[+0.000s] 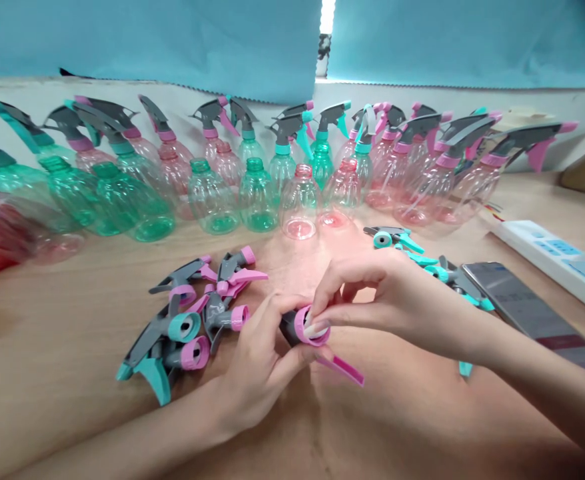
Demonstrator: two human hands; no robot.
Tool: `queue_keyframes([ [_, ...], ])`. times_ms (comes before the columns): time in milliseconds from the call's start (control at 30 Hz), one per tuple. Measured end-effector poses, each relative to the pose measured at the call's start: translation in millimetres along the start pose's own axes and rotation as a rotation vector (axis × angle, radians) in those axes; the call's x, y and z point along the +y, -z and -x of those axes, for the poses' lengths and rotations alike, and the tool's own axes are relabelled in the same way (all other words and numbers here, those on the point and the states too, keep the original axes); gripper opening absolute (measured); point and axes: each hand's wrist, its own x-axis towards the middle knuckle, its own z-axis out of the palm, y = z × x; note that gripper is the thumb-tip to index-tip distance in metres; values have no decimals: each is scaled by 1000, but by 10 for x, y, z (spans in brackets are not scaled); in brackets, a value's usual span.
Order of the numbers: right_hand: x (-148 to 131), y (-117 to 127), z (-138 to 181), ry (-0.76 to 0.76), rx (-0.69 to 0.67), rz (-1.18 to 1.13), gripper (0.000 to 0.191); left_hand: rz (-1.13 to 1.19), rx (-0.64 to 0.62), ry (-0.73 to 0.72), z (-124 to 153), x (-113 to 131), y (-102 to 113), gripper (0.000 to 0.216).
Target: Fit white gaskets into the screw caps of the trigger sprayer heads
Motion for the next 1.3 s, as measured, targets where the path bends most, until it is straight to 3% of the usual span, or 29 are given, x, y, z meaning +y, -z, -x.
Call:
queue_keyframes([
  [267,-67,85,84,108,39,331,17,33,-35,57,16,1,-1,20],
  [433,-105,181,134,148,-41,441,18,45,-32,35,18,-5,-4,21],
  [933,-21,110,102,123,-59,537,12,-20,-47,-61,33,-10,3,21],
  [1300,-38,80,96,181,-79,513,13,-43,-19,-158,16,-4,2,37],
])
